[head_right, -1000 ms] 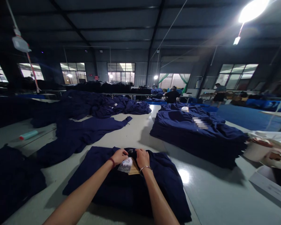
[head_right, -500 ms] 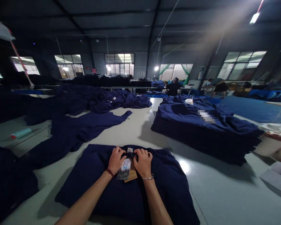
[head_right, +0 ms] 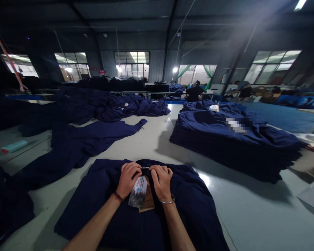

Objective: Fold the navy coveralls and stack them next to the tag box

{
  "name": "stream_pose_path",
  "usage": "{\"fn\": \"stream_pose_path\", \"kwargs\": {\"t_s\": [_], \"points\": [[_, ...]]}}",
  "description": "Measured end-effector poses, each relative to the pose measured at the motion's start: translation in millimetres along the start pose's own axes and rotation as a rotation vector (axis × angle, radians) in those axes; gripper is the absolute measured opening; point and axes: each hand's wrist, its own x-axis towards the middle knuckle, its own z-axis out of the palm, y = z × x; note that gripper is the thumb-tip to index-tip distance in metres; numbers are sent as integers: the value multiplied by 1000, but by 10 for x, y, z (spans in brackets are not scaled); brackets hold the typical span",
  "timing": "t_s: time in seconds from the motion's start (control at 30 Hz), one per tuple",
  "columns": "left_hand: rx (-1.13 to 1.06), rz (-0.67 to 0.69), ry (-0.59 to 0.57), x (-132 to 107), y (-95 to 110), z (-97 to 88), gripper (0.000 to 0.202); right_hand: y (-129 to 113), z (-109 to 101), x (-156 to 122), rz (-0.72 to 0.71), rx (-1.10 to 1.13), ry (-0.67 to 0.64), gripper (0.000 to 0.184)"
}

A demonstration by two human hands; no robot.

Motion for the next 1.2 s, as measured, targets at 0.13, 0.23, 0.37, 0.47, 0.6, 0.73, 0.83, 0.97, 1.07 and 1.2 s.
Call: {"fn": "stream_pose_path", "kwargs": {"t_s": [0.13, 0.23, 0.37, 0.47, 0.6, 0.73, 0.83, 0.97, 1.07, 1.2], "points": [[37, -66, 3, 16, -11, 9, 16, 35, 43, 9, 37, 9, -6, 40], [68, -90, -60, 23, -13, -10, 9, 62, 64, 14, 70, 56, -9, 41], [49, -71, -77, 15, 2, -62, 12, 73, 55, 12, 89, 93, -17, 44], [16, -14, -89, 4, 20, -93, 16, 62, 24, 10, 39, 82, -76, 51], [32, 20, -109, -4, 45, -100, 13, 46, 10, 11, -5, 25, -115, 57], [56, 42, -48, -14, 69, -91, 10, 21, 50, 12, -38, -119, -100, 61], [94, 50, 9, -13, 68, -85, 10, -5, 62, 16, -10, -257, -4, 61], [217, -108, 41, 5, 1, -43, 7, 18, 37, 29, -12, -349, 149, 50], [310, -205, 35, 2, -83, 33, 12, 107, 67, 31, -5, -386, 192, 43], [367, -178, -6, -17, -161, 115, 25, 240, 169, 14, -5, -445, 114, 38]]}}
